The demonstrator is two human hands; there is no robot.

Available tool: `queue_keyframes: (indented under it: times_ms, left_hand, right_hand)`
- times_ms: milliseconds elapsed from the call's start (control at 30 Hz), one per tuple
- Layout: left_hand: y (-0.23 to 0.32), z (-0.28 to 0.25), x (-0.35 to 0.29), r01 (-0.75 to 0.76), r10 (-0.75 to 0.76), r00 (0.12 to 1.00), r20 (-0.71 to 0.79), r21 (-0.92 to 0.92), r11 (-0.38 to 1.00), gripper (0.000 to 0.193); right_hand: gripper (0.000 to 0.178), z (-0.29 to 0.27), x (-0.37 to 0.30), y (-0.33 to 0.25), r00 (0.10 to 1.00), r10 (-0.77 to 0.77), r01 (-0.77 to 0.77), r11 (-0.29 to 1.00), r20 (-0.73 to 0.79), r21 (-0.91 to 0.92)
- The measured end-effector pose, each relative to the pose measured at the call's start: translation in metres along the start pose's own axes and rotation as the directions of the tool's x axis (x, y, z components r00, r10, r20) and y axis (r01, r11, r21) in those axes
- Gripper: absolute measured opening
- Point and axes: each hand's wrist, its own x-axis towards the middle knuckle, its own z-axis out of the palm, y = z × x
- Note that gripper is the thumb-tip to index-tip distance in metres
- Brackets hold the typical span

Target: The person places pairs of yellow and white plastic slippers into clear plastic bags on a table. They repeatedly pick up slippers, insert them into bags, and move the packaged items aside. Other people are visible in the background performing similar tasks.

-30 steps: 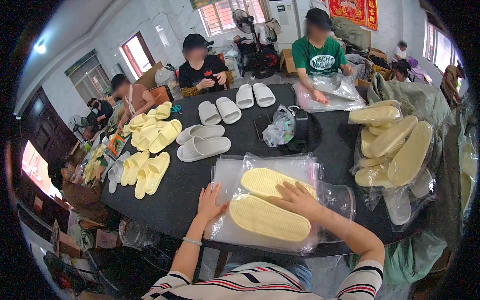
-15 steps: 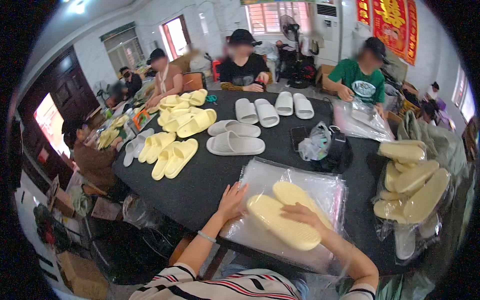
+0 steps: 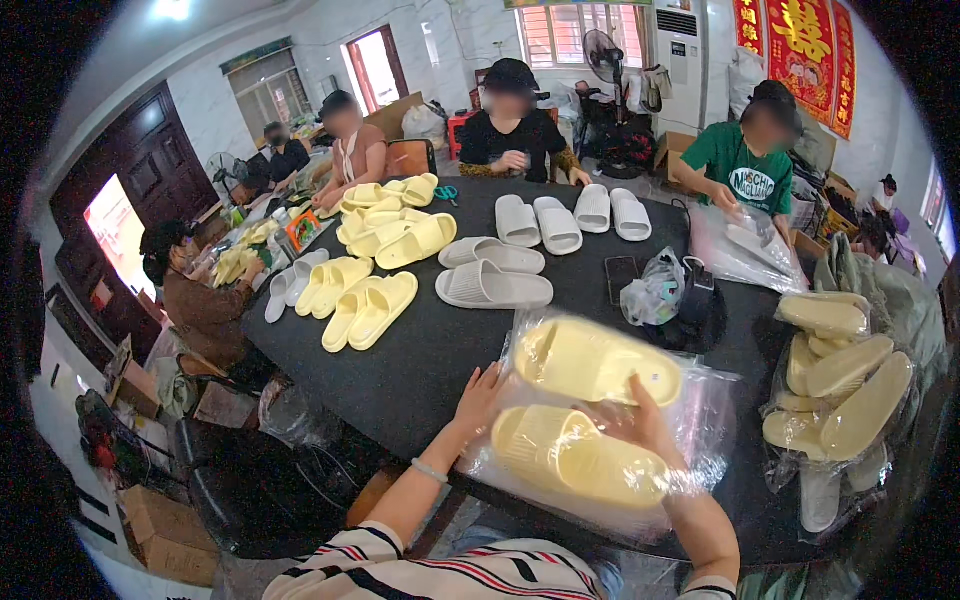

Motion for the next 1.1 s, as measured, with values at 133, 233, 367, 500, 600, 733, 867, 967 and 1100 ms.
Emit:
queue_keyframes:
  times_ms: [133, 233, 367, 500, 600, 733, 867, 967, 1100]
  left_hand:
    - [0.015, -0.019, 0.007, 0.052, -0.049, 0.998, 0.034, -0.112, 0.992, 0.096]
    - [0.015, -0.018, 0.003, 0.029, -0.031, 0.999, -0.02, -0.117, 0.993, 0.094]
    - [0.015, -0.022, 0.004, 0.031, -0.031, 1.0, 0.001, -0.111, 0.993, 0.09]
    - [0.02, -0.024, 0.003, 0.035, -0.036, 0.999, -0.006, -0.14, 0.989, 0.089]
    - [0.016, -0.019, 0.006, 0.04, -0.054, 0.998, -0.04, -0.278, 0.96, 0.072]
    - [0.001, -0.009, 0.006, 0.081, -0.186, 0.976, -0.11, -0.613, 0.786, 0.048]
    - [-0.01, -0.004, -0.001, 0.014, -0.261, 0.93, -0.259, -0.684, 0.73, 0.027]
    - [-0.009, -0.021, -0.008, 0.146, -0.302, 0.939, -0.165, -0.603, 0.784, 0.024]
    - [0.026, -0.044, -0.015, 0.234, -0.357, 0.929, -0.096, -0.595, 0.769, 0.026]
  right_hand:
    - [0.069, -0.116, 0.029, 0.007, 0.981, 0.185, -0.174, 0.971, 0.053, -0.164]
    - [0.066, -0.114, 0.002, 0.0, 0.978, 0.165, -0.108, 0.924, 0.128, -0.367]
    - [0.059, -0.111, -0.033, -0.023, 0.98, 0.196, -0.118, 0.691, 0.027, -0.713]
    - [0.054, -0.12, -0.058, -0.026, 0.985, 0.165, -0.016, 0.383, 0.051, -0.924]
    - [0.05, -0.125, -0.057, -0.015, 0.991, 0.074, 0.081, 0.342, 0.112, -0.936]
    - [0.048, -0.124, -0.032, -0.004, 0.974, -0.034, 0.225, 0.232, 0.224, -0.946]
    - [0.058, -0.096, -0.022, -0.011, 0.839, -0.139, 0.445, -0.384, 0.527, -0.809]
    - [0.066, -0.092, -0.009, -0.011, 0.758, -0.173, 0.391, -0.651, 0.629, -0.65]
    - [0.065, -0.078, 0.028, -0.001, 0.702, -0.153, 0.395, -0.729, 0.695, -0.56]
